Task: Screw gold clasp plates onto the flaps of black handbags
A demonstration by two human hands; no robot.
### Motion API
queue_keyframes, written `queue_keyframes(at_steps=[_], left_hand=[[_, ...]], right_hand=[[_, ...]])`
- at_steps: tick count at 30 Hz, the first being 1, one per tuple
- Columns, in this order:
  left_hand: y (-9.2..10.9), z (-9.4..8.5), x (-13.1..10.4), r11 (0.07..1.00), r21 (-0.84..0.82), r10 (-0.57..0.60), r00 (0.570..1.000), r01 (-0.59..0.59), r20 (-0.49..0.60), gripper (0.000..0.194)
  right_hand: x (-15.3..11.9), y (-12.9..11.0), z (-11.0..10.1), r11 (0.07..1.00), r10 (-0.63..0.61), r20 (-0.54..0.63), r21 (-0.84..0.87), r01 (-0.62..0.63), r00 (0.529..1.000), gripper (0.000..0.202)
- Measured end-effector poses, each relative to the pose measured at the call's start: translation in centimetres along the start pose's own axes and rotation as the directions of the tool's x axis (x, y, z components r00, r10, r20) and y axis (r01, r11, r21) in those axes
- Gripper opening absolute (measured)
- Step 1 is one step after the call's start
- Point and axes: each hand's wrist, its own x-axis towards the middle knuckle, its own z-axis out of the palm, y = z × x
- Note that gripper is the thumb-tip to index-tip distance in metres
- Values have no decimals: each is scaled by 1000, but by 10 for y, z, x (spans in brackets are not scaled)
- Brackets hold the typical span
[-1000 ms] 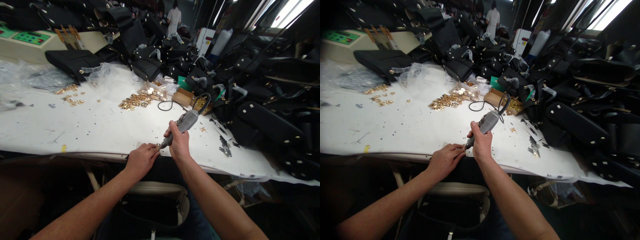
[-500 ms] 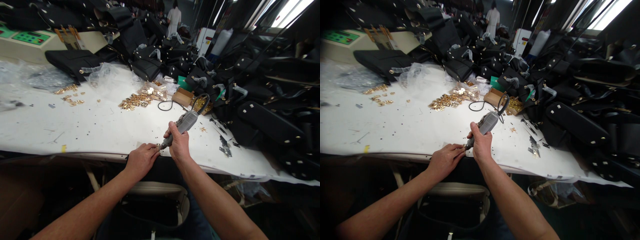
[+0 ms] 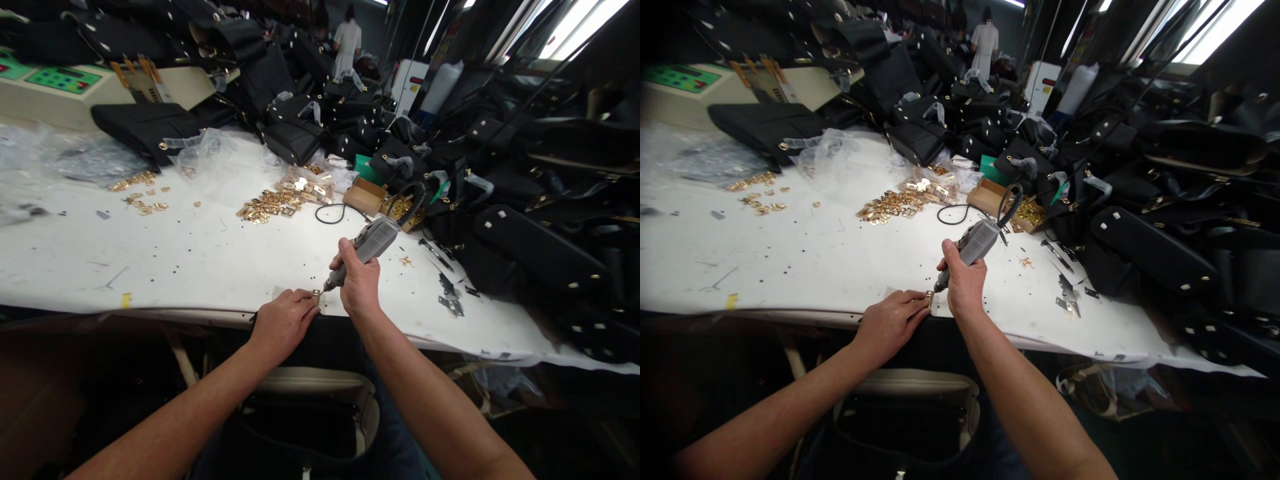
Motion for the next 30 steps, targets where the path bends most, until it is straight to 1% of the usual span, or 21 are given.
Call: queue_keyframes(at_steps=[6, 10, 13, 15, 19, 22, 25, 30], left_hand=[[2, -5, 2, 1000, 20, -10, 999, 9, 32, 23], [3, -6, 3, 1000, 23, -9, 999, 8, 42, 24], [2, -6, 2, 1000, 30, -8, 999, 7, 45, 25], [2, -5, 2, 999, 34, -8, 999, 6, 49, 25], [2, -4, 1, 999, 45, -8, 998, 5, 63, 24], [2, -4, 1, 999, 49, -21, 997, 17, 79, 24], [3, -5, 3, 999, 41, -31, 995, 27, 94, 24], [3, -6, 4, 999, 38, -41, 993, 37, 111, 23]], right_hand=[[3, 9, 7, 997, -4, 47, -77, 8, 999, 39], [3, 15, 8, 992, -11, 76, -127, 21, 997, 38], [2, 16, 8, 987, -19, 91, -156, 33, 996, 36], [2, 15, 8, 983, -32, 123, -177, 53, 992, 33], [-1, 12, 9, 964, -34, 222, -250, 90, 975, 27], [-2, 9, 12, 945, -8, 290, -310, 102, 957, 24], [-2, 9, 14, 936, 21, 360, -334, 108, 933, 21], [0, 11, 15, 918, 8, 414, -363, 157, 910, 24]])
